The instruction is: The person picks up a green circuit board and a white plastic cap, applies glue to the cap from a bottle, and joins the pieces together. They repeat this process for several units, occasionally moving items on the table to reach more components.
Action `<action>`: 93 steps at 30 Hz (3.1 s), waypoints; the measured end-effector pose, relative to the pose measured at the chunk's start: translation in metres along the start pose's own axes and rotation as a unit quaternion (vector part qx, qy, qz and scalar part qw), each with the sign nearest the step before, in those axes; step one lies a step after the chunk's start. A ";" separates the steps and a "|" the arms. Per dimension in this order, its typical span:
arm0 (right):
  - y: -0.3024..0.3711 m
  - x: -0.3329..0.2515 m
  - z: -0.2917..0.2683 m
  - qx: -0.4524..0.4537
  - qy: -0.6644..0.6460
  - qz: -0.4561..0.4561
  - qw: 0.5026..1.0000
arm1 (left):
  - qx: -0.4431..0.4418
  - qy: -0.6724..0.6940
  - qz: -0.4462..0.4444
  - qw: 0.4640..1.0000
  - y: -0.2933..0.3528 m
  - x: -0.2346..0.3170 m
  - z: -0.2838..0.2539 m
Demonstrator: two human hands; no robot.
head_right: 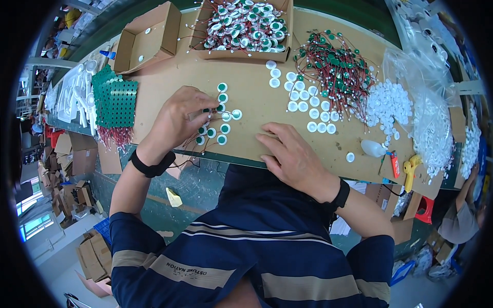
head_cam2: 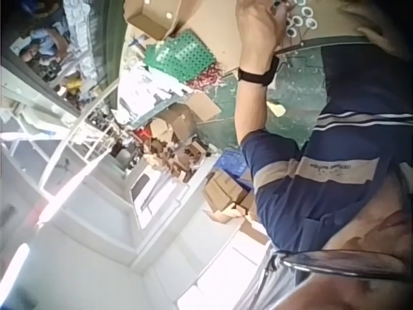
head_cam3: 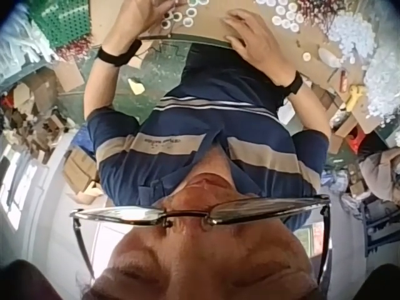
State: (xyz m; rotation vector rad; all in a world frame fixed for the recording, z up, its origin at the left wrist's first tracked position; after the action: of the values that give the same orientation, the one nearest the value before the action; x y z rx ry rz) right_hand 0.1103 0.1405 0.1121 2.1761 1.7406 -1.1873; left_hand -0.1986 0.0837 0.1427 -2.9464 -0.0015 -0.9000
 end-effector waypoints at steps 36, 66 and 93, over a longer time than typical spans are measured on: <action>0.023 0.001 -0.005 0.033 -0.009 -0.027 0.999 | 0.012 -0.021 -0.099 0.995 -0.011 0.013 0.003; 0.024 0.001 -0.007 0.045 -0.003 -0.047 0.998 | 0.034 0.141 -0.137 0.980 -0.029 0.032 -0.046; 0.027 0.004 -0.007 0.062 -0.026 -0.048 0.997 | -0.007 0.047 -0.135 0.990 -0.198 0.022 -0.020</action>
State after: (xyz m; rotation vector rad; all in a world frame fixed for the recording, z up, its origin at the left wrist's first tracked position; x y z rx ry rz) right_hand 0.1375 0.1383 0.1038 2.1286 1.8141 -1.3966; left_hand -0.1956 0.2798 0.1831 -2.9598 -0.3992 -1.0718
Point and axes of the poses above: each hand's wrist, its own y-axis away from the middle knuckle, its own z-axis out of the palm, x = y × z, the point moved 3 cm from there along -y, towards the middle knuckle, and after that the axes turned 11 degrees about -z, right-handed, at the moved point
